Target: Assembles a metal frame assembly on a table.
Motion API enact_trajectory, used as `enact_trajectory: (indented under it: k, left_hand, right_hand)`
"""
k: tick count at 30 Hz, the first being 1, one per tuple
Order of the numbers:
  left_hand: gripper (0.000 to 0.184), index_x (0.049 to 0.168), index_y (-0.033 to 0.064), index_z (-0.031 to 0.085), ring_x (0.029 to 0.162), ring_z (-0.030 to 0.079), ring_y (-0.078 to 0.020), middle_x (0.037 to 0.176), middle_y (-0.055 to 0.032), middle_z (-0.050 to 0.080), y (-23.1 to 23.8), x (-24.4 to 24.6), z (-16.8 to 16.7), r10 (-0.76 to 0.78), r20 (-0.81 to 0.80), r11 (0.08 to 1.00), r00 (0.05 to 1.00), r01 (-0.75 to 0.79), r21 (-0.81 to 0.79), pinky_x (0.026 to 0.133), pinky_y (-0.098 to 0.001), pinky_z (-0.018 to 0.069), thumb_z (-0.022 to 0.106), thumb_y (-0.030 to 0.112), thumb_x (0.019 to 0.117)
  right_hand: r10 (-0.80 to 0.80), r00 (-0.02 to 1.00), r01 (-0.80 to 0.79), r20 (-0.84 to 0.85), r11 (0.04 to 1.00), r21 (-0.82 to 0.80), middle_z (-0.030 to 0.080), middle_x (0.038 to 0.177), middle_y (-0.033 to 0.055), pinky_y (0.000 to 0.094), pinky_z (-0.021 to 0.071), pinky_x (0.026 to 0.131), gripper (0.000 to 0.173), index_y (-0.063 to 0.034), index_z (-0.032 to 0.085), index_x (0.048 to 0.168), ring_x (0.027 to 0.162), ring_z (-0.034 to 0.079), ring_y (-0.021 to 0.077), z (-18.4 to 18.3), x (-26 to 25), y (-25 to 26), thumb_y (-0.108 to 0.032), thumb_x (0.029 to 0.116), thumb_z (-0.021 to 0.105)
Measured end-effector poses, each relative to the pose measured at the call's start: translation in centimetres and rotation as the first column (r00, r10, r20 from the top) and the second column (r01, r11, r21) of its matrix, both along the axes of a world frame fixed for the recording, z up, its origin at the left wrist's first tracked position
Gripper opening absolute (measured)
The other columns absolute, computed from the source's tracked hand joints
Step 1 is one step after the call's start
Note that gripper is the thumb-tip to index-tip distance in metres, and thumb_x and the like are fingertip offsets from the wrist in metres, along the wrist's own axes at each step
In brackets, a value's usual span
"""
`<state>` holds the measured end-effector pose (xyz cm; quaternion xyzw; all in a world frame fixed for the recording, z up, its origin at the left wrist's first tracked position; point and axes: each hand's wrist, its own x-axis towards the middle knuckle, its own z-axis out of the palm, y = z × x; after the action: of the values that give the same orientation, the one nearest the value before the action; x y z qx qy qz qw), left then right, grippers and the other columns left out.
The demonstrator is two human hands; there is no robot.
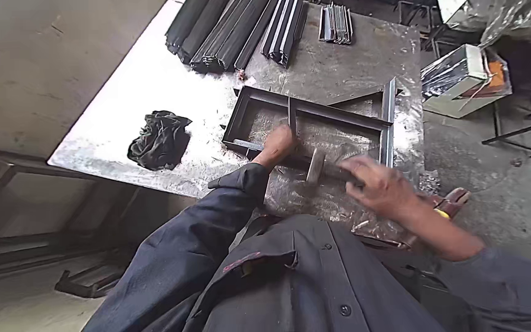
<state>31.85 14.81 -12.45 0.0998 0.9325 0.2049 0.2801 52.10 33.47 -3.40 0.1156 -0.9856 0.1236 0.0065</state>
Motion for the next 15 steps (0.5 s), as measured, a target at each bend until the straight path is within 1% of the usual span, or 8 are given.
enact_trajectory:
  k: [2,3,6,9,11,13,14,15]
  left_hand:
    - [0.048,0.114,-0.0032,0.064,0.105,0.069,-0.0435,0.112,-0.0258,0.069,0.0,0.0,0.0,0.0,-0.015,1.0,1.0,0.0,0.014,0.083,-0.0668,0.0549,0.068,0.039,0.0918]
    - [0.05,0.117,-0.0028,0.063,0.106,0.069,-0.0434,0.114,-0.0257,0.069,-0.1,0.0,0.0,0.009,-0.018,1.0,1.0,-0.008,0.017,0.083,-0.0663,0.0555,0.07,0.039,0.0911]
    - [0.054,0.126,-0.0021,0.058,0.109,0.069,-0.0424,0.12,-0.0256,0.066,-0.1,0.2,0.5,0.021,-0.003,1.0,1.0,-0.021,0.0,0.085,-0.064,0.0562,0.068,0.04,0.0935]
    - [0.049,0.123,-0.0014,0.057,0.103,0.071,-0.0417,0.111,-0.0238,0.069,-0.3,0.8,0.4,0.043,-0.032,0.998,0.999,-0.042,0.043,0.079,-0.0618,0.0577,0.066,0.037,0.0935]
    - [0.045,0.122,-0.0005,0.055,0.094,0.071,-0.0431,0.102,-0.0239,0.07,-0.7,1.5,-0.4,0.072,-0.072,0.991,0.995,-0.063,0.119,0.07,-0.0621,0.0575,0.067,0.032,0.0933]
    - [0.046,0.126,-0.0001,0.053,0.093,0.072,-0.0428,0.102,-0.023,0.07,-0.7,1.5,-0.3,0.071,-0.06,0.991,0.996,-0.064,0.119,0.069,-0.0613,0.0577,0.067,0.029,0.0932]
    - [0.047,0.127,0.0005,0.054,0.091,0.072,-0.0419,0.1,-0.022,0.07,-0.7,1.5,-0.3,0.069,-0.057,0.992,0.996,-0.062,0.113,0.069,-0.0605,0.058,0.068,0.03,0.0922]
    - [0.048,0.126,0.0003,0.054,0.091,0.072,-0.0414,0.099,-0.0217,0.071,-0.7,1.4,-0.3,0.064,-0.053,0.992,0.997,-0.058,0.11,0.069,-0.0601,0.058,0.068,0.031,0.0921]
  right_hand:
    - [0.039,0.999,-0.042,0.018,0.982,0.184,0.069,0.116,0.0184,0.0573,0.0573,0.074,0.049,-0.016,0.06,0.144,0.096,0.07,0.0386,3.4,-4.9,-0.2,-0.015,0.0949,0.065]
    - [0.069,0.998,-0.07,0.013,0.958,0.277,0.069,0.108,0.02,0.0582,0.0558,0.07,0.049,-0.0174,0.058,0.145,0.091,0.07,0.0408,4.5,-7.8,-0.5,-0.014,0.0968,0.062]
    - [0.142,0.987,-0.16,0.075,0.851,0.499,0.067,0.095,0.0225,0.0587,0.0512,0.062,0.045,-0.0213,0.06,0.142,0.083,0.068,0.0446,6.8,-16.0,-2.8,-0.008,0.0996,0.052]
    - [0.288,0.951,-0.304,0.116,0.785,0.54,0.068,0.094,0.0216,0.0589,0.051,0.066,0.039,-0.0234,0.064,0.137,0.085,0.068,0.044,7.5,-22.6,-6.0,-0.011,0.1032,0.049]
    - [0.372,0.914,-0.396,0.16,0.74,0.544,0.069,0.102,0.0197,0.0598,0.0513,0.071,0.038,-0.0259,0.065,0.135,0.093,0.068,0.0432,7.5,-26.0,-8.6,-0.012,0.1053,0.046]
    - [0.395,0.888,-0.456,0.237,0.687,0.566,0.069,0.11,0.0167,0.0598,0.0511,0.074,0.042,-0.0293,0.064,0.137,0.098,0.068,0.0412,7.1,-28.6,-10.8,-0.011,0.104,0.046]
    - [0.387,0.879,-0.474,0.277,0.66,0.583,0.07,0.11,0.0168,0.0602,0.0513,0.074,0.037,-0.0251,0.066,0.133,0.099,0.068,0.0413,6.5,-29.5,-11.4,-0.012,0.1042,0.046]
    - [0.362,0.873,-0.487,0.326,0.627,0.608,0.068,0.104,0.0193,0.0614,0.0508,0.071,0.026,-0.0151,0.069,0.121,0.096,0.067,0.0433,5.7,-30.1,-11.6,-0.014,0.1049,0.048]
